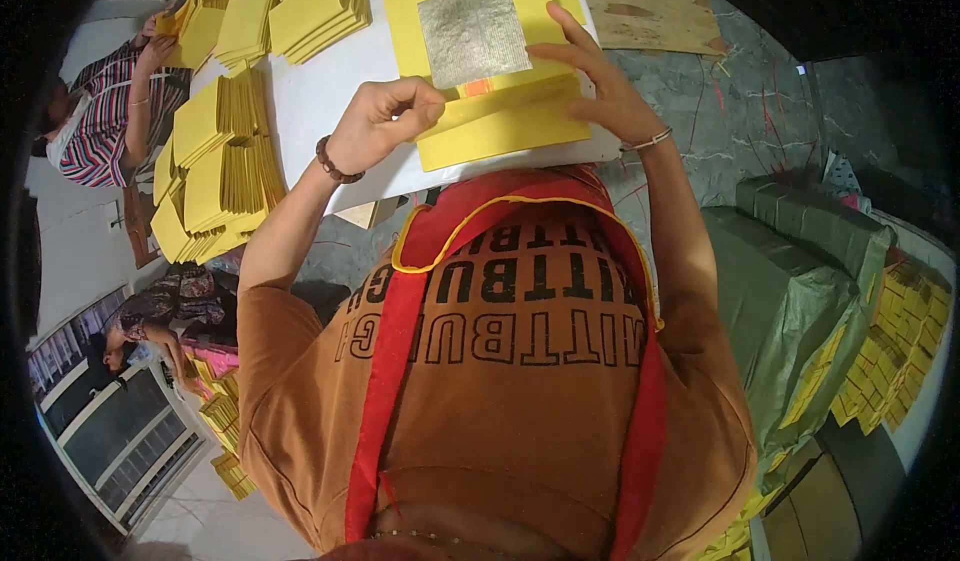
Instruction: Counting, inspecting, and stacking yellow joss paper at a workbench.
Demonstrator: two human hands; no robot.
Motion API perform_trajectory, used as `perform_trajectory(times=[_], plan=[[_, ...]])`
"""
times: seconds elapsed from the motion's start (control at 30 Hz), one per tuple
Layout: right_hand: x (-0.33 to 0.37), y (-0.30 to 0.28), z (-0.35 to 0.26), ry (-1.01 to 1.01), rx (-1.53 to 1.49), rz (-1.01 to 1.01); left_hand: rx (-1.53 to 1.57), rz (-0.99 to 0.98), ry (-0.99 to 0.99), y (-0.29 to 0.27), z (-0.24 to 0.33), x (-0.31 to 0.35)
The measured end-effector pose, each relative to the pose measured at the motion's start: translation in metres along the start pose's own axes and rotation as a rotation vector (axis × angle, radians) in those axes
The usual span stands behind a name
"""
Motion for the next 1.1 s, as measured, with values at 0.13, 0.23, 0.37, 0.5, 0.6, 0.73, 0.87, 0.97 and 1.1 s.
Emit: perform_trajectory(times=[0.13, 0.23, 0.37, 0.5, 0.6, 0.73, 0.87, 0.97, 1.1], plan=[[0.002, 0.002, 0.01, 0.132, -0.018, 0.034, -0.183, 0.133, 0.394, 0.005, 0.049, 0.01], [0.001, -0.001, 0.012, 0.122, -0.001, 0.052, -0.488, -0.015, 0.643, 0.029, 0.071, 0.022], [-0.001, -0.002, 0.01, 0.124, -0.028, 0.043, -0.701, -0.044, 0.641, 0.043, 0.07, 0.025], [0.0, -0.002, 0.014, 0.137, -0.03, 0.047, -0.698, -0.064, 0.601, 0.04, 0.063, 0.019], [0.0, -0.002, 0.013, 0.145, -0.013, 0.038, -0.692, -0.086, 0.587, 0.04, 0.063, 0.018], [0.0, -0.004, 0.009, 0.114, -0.004, 0.057, -0.769, -0.08, 0.601, 0.044, 0.067, 0.02], [0.0, -0.002, 0.015, 0.141, -0.069, 0.042, -0.665, -0.102, 0.554, 0.037, 0.066, 0.016], [0.0, -0.002, 0.015, 0.158, -0.1, 0.033, -0.594, -0.121, 0.534, 0.033, 0.064, 0.014], [-0.001, -0.004, 0.011, 0.075, -0.081, 0.008, -0.576, -0.119, 0.59, 0.03, 0.066, 0.016]])
Point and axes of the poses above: each hand's wrist, its own x-axis away from the middle knuckle, its own y-axis out of the palm, z = x × y, the point moved 10 cm from there along -x, towards the middle knuckle, and after that the axes turned 7 degrees about x, right-handed, at the moved point
